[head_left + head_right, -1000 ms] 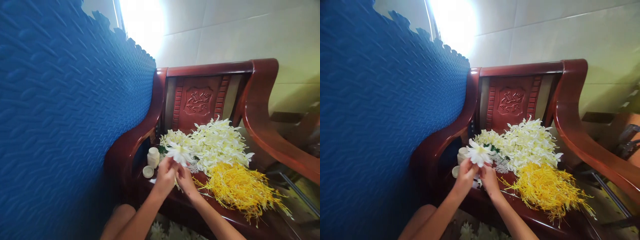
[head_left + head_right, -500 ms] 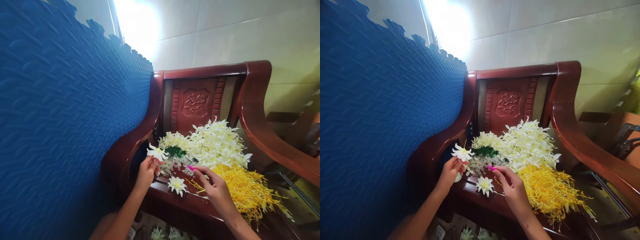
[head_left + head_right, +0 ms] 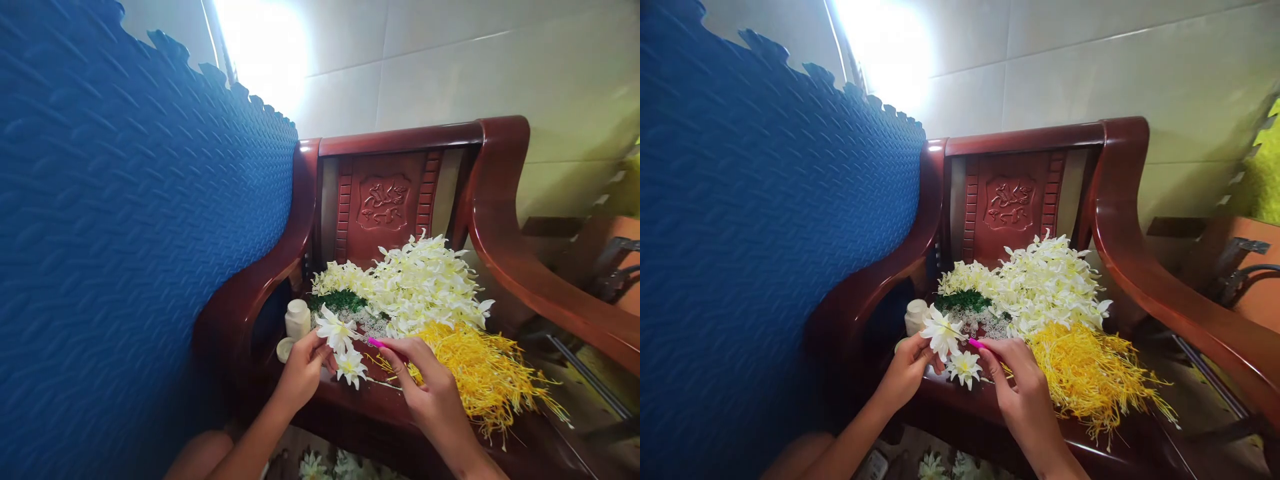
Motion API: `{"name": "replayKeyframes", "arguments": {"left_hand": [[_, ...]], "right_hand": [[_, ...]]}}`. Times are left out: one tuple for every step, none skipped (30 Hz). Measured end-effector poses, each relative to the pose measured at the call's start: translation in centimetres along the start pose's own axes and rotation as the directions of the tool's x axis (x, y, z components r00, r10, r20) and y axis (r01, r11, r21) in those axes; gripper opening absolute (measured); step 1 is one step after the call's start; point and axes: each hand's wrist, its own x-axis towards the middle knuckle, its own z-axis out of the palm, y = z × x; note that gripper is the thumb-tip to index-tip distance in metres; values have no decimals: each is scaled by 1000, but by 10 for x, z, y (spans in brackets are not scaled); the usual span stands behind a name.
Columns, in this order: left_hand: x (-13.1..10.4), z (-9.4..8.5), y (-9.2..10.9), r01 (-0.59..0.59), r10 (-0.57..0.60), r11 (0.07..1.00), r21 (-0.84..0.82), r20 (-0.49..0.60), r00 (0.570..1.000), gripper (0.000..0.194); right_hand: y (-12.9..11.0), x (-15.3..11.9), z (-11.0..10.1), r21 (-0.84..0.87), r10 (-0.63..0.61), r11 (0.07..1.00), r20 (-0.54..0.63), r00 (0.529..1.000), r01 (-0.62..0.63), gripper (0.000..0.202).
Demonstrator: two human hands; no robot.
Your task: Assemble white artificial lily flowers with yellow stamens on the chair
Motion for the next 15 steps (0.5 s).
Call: {"name": "replayKeyframes", "arguments": {"left_hand": [[0, 0, 0, 0, 0, 1000, 0, -3, 1000, 17], [-1, 0, 0, -3, 3, 1000, -4, -6, 1000, 16], [-1, -1, -1, -8, 8, 1000, -9, -10, 1000, 16], [-1, -1, -1, -13, 13, 1000, -15, -13, 1000, 15], [-1, -2, -1, -17, 17, 1000, -17, -14, 1000, 15], [-2, -2, -1, -19, 19, 1000, -18, -16, 1000, 15], [-2, -2, -1, -20, 20, 1000, -19, -16, 1000, 15], [-2, -2, -1, -19, 19, 1000, -22, -16, 1000, 15], [-2, -3, -1, -19, 18, 999, -26, -18, 1000, 16], [-2, -3, 0, -18, 18, 999, -30, -19, 1000, 16], [-2, -3, 0, -18, 17, 999, -32, -22, 1000, 17], [-2, -3, 0, -17, 16, 999, -32, -25, 1000, 17], [-2, -3, 1, -15, 14, 999, -32, -26, 1000, 17], [-2, -3, 2, -12, 11, 999, -32, -29, 1000, 17], [-2, -3, 3, -8, 7, 999, -34, -32, 999, 18]], "right_hand": [[0, -1, 0, -3, -4, 1000, 6, 1000, 4, 17], [0, -1, 0, -4, -10, 1000, 14, 1000, 10, 17], [0, -2, 0, -6, -17, 1000, 23, 1000, 17, 17], [0, -2, -1, -9, -24, 1000, 29, 999, 25, 17], [0, -2, -1, -12, -31, 999, 34, 999, 31, 17], [-1, -2, -1, -16, -37, 999, 35, 999, 37, 17], [-1, -2, -1, -20, -43, 999, 31, 999, 44, 17], [-2, -2, -1, -24, -49, 998, 27, 998, 50, 17], [-2, -2, -1, -30, -55, 998, 22, 998, 56, 17], [-2, -2, -1, -36, -62, 997, 14, 998, 62, 17], [-2, -2, -1, -42, -67, 997, 8, 998, 67, 17], [-2, -2, 0, -47, -73, 996, 2, 997, 73, 17], [-1, -2, 0, -51, -81, 995, -3, 997, 80, 17], [-1, -2, 0, -54, -85, 995, -4, 996, 85, 17], [-1, -2, 0, -57, -88, 995, -3, 996, 87, 17]]}}
